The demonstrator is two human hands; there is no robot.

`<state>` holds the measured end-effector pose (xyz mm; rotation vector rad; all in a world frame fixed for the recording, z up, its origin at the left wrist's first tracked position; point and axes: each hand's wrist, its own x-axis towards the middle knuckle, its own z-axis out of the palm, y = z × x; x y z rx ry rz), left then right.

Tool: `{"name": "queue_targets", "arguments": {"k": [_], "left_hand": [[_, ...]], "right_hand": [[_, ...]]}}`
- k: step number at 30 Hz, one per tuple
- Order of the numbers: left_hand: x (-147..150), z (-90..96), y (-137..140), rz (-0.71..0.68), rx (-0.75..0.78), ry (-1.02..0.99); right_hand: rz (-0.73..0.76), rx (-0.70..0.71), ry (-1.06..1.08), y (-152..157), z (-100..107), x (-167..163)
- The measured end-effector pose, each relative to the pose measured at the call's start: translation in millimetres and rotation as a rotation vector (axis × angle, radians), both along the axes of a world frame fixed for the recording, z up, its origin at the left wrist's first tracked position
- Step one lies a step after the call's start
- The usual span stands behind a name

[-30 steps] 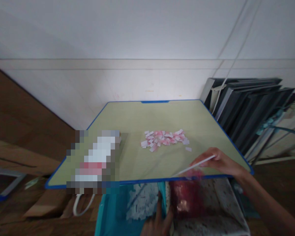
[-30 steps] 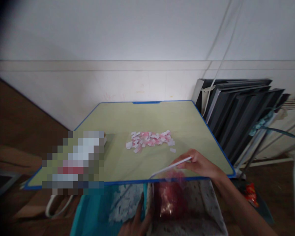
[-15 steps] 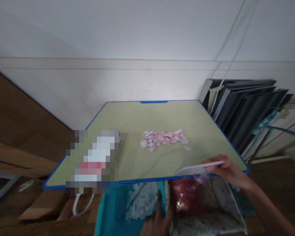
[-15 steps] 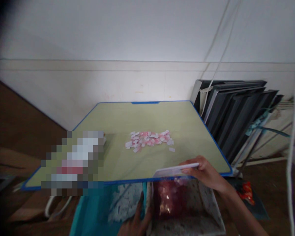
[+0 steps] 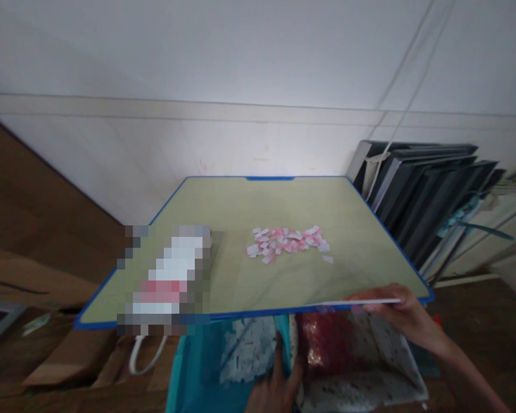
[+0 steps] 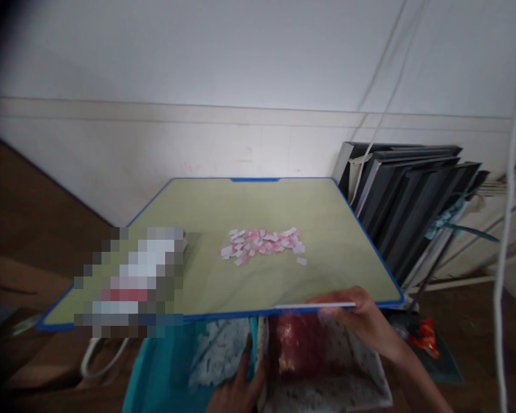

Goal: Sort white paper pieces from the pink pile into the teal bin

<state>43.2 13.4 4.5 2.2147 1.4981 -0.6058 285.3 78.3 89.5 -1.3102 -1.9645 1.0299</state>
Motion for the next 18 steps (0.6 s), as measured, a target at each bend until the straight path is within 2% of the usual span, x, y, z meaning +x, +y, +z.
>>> {"name": "queue_targets", "arguments": {"k": [6,8,13,18], "left_hand": [[-1,-0.9,0,-0.008,0.027,-0.003],[-1,-1.0,0,-0.011,0.027,-0.006],[1,-10.6,0,0.004,0.029,0.015],[2,-22.8,-4,0.002,0.1,0.083]], "right_hand": [[0.083,-0.014,0.019,-8,8,-5],[0.064,0.001,0.002,-10,10,-4],[-0.204,0.17,-0.1,-3,9,11],[-0.443,0.273,-0.128,21,6,29]]}}
